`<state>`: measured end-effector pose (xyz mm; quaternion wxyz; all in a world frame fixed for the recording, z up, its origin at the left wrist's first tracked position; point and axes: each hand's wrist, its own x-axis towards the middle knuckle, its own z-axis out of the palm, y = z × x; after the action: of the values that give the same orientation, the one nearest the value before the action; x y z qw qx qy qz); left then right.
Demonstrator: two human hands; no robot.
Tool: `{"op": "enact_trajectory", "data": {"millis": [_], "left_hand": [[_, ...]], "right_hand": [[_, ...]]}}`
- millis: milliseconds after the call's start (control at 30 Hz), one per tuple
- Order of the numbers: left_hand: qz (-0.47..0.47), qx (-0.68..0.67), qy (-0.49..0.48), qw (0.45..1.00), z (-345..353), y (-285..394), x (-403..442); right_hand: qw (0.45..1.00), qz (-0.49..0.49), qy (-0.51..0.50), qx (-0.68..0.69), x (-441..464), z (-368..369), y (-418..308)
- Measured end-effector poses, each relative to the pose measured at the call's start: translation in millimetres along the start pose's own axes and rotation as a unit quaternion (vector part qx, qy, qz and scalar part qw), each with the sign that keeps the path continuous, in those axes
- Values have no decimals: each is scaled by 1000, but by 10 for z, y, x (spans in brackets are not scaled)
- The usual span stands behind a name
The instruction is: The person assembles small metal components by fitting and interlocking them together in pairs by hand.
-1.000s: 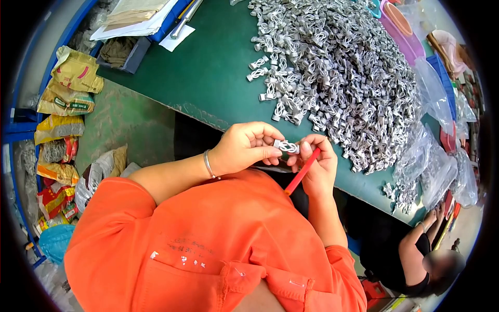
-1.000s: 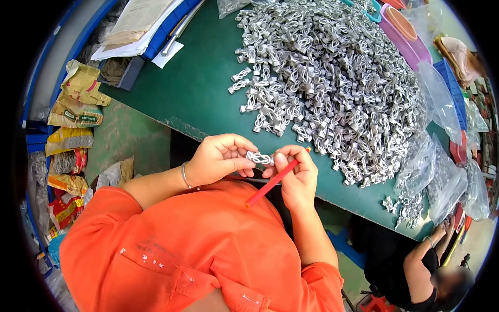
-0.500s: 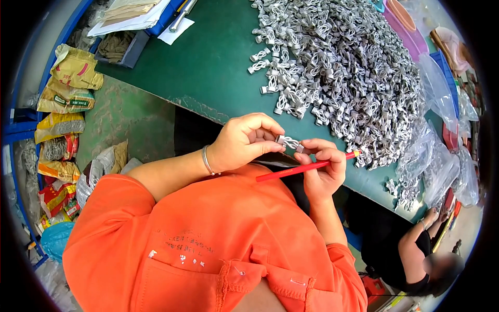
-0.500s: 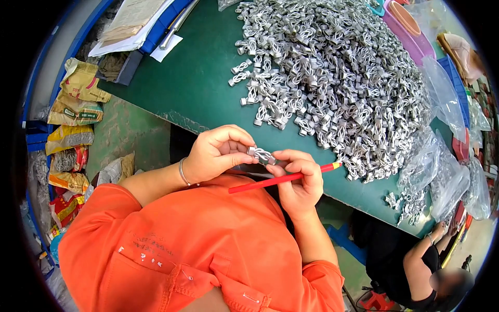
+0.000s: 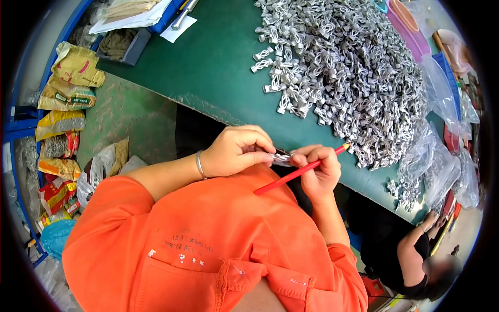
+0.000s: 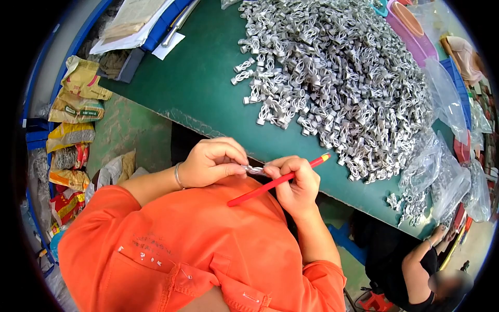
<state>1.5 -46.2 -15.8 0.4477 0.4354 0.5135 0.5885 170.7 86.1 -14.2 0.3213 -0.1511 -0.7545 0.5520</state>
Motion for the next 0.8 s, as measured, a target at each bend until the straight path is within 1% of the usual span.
{"op": "enact_trajectory", "data": {"millis": [33, 67, 100, 167, 200, 233, 300, 367, 433, 467, 500, 533, 567, 600, 633, 667, 733, 800], "left_hand": [[-20, -22, 1, 1000, -14, 0, -3], [48, 131, -12, 990, -70, -17, 0], [25, 141, -22, 989, -81, -2, -19], [3, 208, -44, 977, -110, -34, -49], [18, 241, -42, 969, -106, -64, -53], [21, 242, -41, 969, -88, -77, -55], [21, 212, -21, 977, -41, -91, -43], [27, 218, -19, 975, -40, -54, 5], [-38, 155, 17, 987, -47, -36, 49], [-50, 90, 43, 994, -45, -71, 60], [-88, 11, 61, 994, -46, -73, 81], [-117, -36, 76, 990, -58, -56, 110], [-146, -84, 90, 982, -76, -16, 153], [-176, -97, 95, 975, -93, 24, 200], [-178, -98, 94, 975, -93, 27, 233], [-160, -138, 86, 974, -85, 23, 265], [-141, -196, 62, 968, -66, 34, 316], [-134, -181, 60, 972, -48, 23, 329]], "right_hand": [[999, 39, -16, 13, 12, -4, -6], [999, 19, -11, -23, 26, -7, 28], [1000, 12, -12, -24, 72, -19, 57], [994, -21, 61, -88, 172, -60, 116], [990, -37, 80, -110, 238, -86, 186], [984, -76, 84, -136, 338, -103, 227], [965, -111, 85, -223, 611, -31, 229], [970, -61, 44, -230, 667, 15, 367], [967, -52, 40, -246, 671, 25, 392], [969, -71, 59, -231, 666, 28, 385], [969, -87, 78, -216, 639, 31, 370], [970, -111, 80, -201, 625, 28, 298], [970, -110, 79, -201, 596, 15, 262], [975, -128, 67, -171, 558, -2, 234], [978, -146, 55, -141, 515, -13, 215], [984, -139, 52, -100, 467, -9, 201], [984, -145, 37, -97, 436, 10, 105], [984, -156, 5, -91, 396, 0, 83]]}}
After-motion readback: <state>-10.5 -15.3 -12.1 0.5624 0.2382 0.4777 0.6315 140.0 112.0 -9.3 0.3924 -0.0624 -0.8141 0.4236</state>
